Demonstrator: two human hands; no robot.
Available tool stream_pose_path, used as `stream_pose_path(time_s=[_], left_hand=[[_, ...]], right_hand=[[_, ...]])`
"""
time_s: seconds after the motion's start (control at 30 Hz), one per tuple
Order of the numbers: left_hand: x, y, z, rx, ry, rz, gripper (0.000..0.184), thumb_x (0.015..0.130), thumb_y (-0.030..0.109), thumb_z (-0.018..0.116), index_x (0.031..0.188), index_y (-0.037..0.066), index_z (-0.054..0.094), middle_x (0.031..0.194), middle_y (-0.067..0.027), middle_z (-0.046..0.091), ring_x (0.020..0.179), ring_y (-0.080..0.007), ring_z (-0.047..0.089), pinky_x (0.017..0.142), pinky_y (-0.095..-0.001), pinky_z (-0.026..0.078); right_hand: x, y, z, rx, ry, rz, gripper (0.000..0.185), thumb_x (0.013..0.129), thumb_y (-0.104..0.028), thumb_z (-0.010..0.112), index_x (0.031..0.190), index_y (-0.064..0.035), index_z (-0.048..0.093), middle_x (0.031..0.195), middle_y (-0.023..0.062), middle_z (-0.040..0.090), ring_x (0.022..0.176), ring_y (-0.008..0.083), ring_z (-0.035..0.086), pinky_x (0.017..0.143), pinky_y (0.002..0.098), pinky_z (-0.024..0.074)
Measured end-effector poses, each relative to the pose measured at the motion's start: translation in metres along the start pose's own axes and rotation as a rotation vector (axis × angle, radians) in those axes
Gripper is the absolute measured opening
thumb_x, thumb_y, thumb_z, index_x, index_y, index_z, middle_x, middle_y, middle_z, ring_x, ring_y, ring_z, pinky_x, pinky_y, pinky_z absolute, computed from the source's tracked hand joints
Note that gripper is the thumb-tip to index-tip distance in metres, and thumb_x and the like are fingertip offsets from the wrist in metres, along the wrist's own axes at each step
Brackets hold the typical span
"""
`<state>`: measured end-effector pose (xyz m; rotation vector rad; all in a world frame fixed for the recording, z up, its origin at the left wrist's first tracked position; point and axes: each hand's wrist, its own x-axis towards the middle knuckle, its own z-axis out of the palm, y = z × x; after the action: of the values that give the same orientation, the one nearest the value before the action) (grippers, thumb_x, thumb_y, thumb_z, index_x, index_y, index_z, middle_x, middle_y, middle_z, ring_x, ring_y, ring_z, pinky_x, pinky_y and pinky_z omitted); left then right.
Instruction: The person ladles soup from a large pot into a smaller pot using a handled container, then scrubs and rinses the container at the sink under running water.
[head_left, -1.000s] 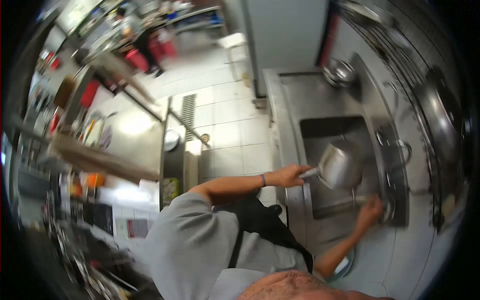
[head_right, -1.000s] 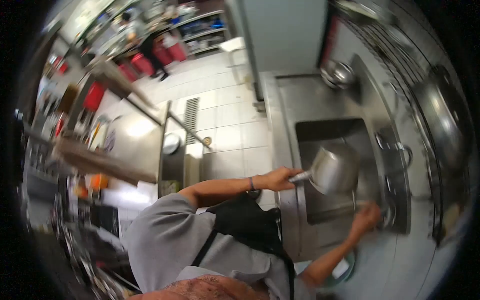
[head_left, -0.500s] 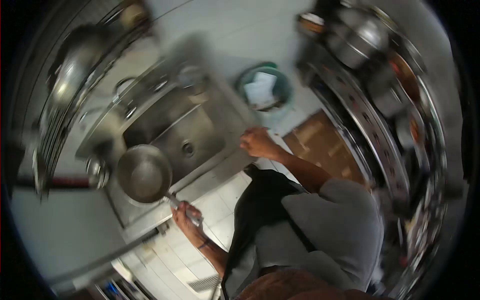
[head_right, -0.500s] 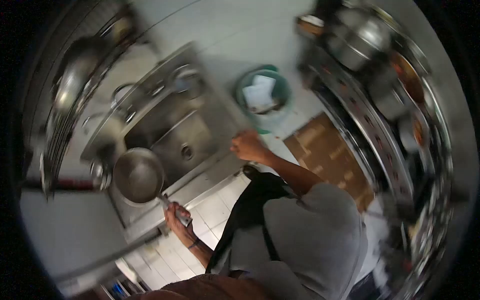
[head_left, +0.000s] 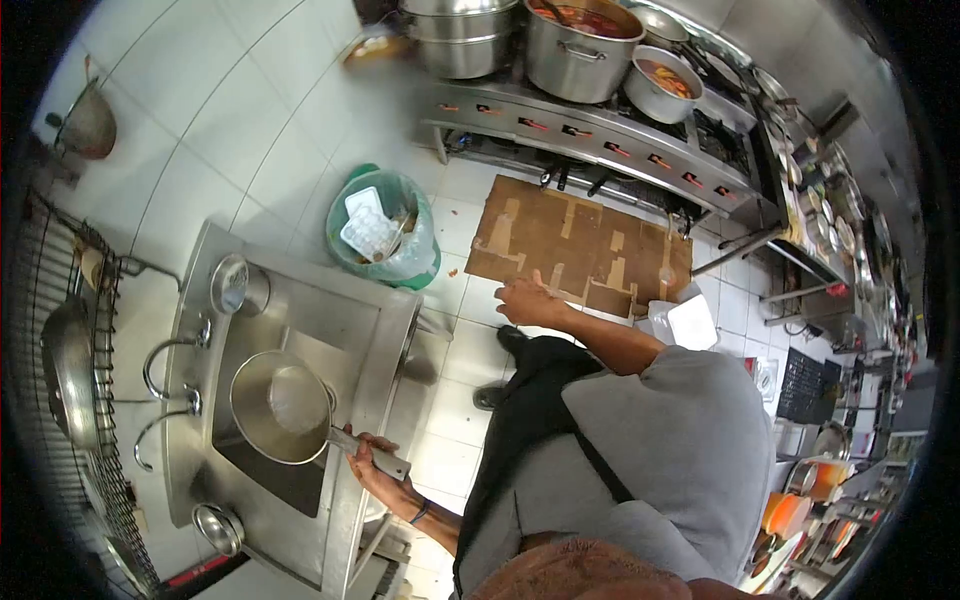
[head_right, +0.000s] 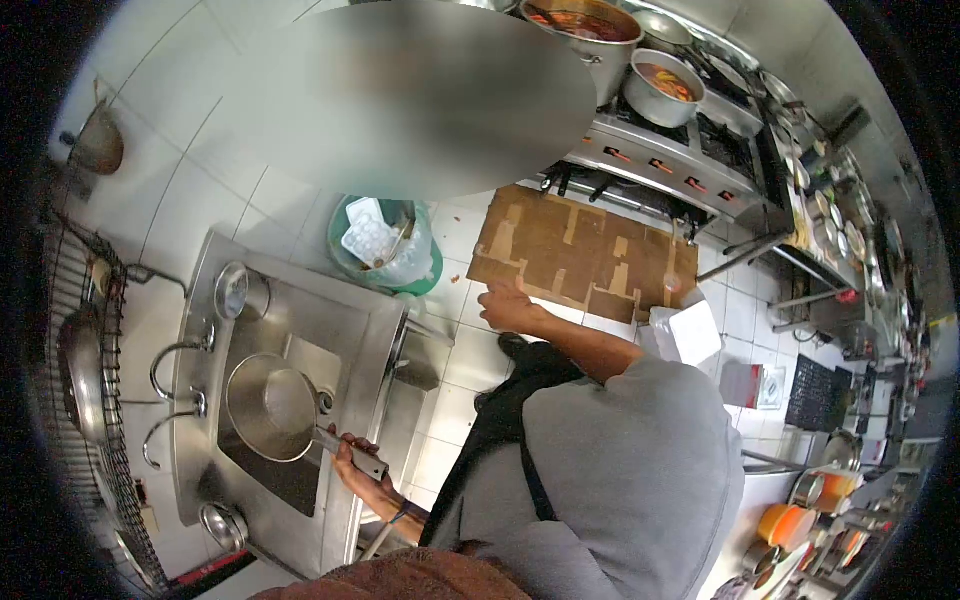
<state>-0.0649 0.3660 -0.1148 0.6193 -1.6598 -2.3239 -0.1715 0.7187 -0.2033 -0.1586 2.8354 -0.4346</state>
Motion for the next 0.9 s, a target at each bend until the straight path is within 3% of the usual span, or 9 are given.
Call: stream_pose_path(time_s=[0.13, 0.27, 0.4, 0.47, 0.5, 0.6, 0.73, 0.8, 0.9], left_hand=[[0.0, -0.02, 0.034, 0.077, -0.067, -0.05, 0.061, 0.082, 0.03, 0.06, 0.134, 0.002, 0.042, 0.085, -0.0023, 0.053, 0.07, -0.0122, 0.05, 0.062, -0.0272, 0.044], [-0.009, -0.037, 0.081, 0.07, -0.21, -0.082, 0.056, 0.083, 0.025, 0.059, 0.132, 0.002, 0.045, 0.078, -0.002, 0.054, 0.066, -0.012, 0.049, 0.06, -0.0271, 0.044], [-0.026, -0.045, 0.152, 0.155, -0.258, -0.166, 0.05, 0.076, 0.026, 0.06, 0.114, -0.004, 0.054, 0.067, -0.0071, 0.052, 0.062, -0.0178, 0.049, 0.061, -0.0304, 0.041], [-0.027, -0.064, 0.181, 0.158, -0.278, -0.326, 0.042, 0.08, 0.026, 0.056, 0.11, -0.003, 0.056, 0.064, -0.0074, 0.054, 0.059, -0.0186, 0.052, 0.058, -0.0299, 0.042], [-0.028, -0.075, 0.197, 0.095, -0.383, -0.376, 0.043, 0.081, 0.024, 0.058, 0.116, -0.001, 0.053, 0.067, -0.0051, 0.054, 0.059, -0.0166, 0.052, 0.057, -0.0289, 0.043], [-0.043, -0.094, 0.247, 0.102, -0.505, -0.546, 0.045, 0.084, 0.025, 0.059, 0.122, 0.002, 0.052, 0.073, -0.0029, 0.054, 0.065, -0.0138, 0.053, 0.058, -0.0278, 0.045], [-0.089, -0.114, 0.342, 0.279, -0.635, -0.66, 0.052, 0.085, 0.028, 0.056, 0.127, 0.0, 0.049, 0.072, -0.002, 0.051, 0.067, -0.0113, 0.051, 0.062, -0.0256, 0.042], [-0.109, -0.124, 0.379, 0.407, -0.757, -0.61, 0.053, 0.085, 0.028, 0.056, 0.129, -0.001, 0.047, 0.071, -0.0025, 0.049, 0.065, -0.0112, 0.049, 0.064, -0.0253, 0.04], [-0.108, -0.147, 0.42, 0.389, -0.973, -0.805, 0.051, 0.086, 0.025, 0.057, 0.128, -0.001, 0.043, 0.073, -0.0014, 0.046, 0.066, -0.0123, 0.045, 0.063, -0.0269, 0.038]], right_hand=[[-0.015, 0.046, 0.021, 0.079, -0.048, 0.056, 0.029, 0.085, -0.028, 0.06, 0.105, -0.0071, 0.065, 0.107, 0.0189, 0.058, 0.107, 0.0359, 0.054, 0.085, 0.0567, 0.035], [-0.042, 0.082, 0.014, 0.14, -0.147, 0.172, 0.033, 0.084, -0.031, 0.061, 0.111, -0.0101, 0.065, 0.115, 0.0194, 0.057, 0.113, 0.0364, 0.051, 0.093, 0.0553, 0.0325], [-0.071, 0.157, 0.029, 0.206, -0.217, 0.351, 0.039, 0.084, -0.035, 0.061, 0.116, -0.0125, 0.062, 0.119, 0.0174, 0.056, 0.118, 0.035, 0.049, 0.095, 0.0557, 0.0303], [-0.095, 0.201, 0.047, 0.212, -0.116, 0.467, 0.038, 0.086, -0.036, 0.059, 0.117, -0.0146, 0.062, 0.122, 0.0137, 0.057, 0.118, 0.0306, 0.05, 0.095, 0.0542, 0.029], [-0.104, 0.226, 0.045, 0.271, -0.212, 0.539, 0.037, 0.086, -0.036, 0.058, 0.116, -0.0146, 0.062, 0.121, 0.0128, 0.058, 0.117, 0.0295, 0.051, 0.096, 0.0547, 0.028], [-0.153, 0.301, 0.076, 0.164, -0.114, 0.677, 0.042, 0.085, -0.043, 0.055, 0.114, -0.0136, 0.063, 0.115, 0.0143, 0.06, 0.113, 0.0312, 0.052, 0.093, 0.0618, 0.029], [-0.228, 0.388, 0.146, 0.387, -0.049, 1.03, 0.04, 0.087, -0.034, 0.055, 0.119, -0.0104, 0.057, 0.121, 0.0156, 0.056, 0.115, 0.0323, 0.052, 0.097, 0.0628, 0.03], [-0.272, 0.407, 0.154, 0.498, -0.085, 1.207, 0.038, 0.087, -0.034, 0.056, 0.117, -0.0107, 0.058, 0.124, 0.014, 0.056, 0.119, 0.0304, 0.051, 0.094, 0.0616, 0.0358], [-0.326, 0.411, 0.183, 0.62, -0.047, 1.353, 0.037, 0.087, -0.032, 0.057, 0.118, -0.0122, 0.058, 0.123, 0.013, 0.056, 0.117, 0.0302, 0.052, 0.093, 0.0623, 0.0355]])
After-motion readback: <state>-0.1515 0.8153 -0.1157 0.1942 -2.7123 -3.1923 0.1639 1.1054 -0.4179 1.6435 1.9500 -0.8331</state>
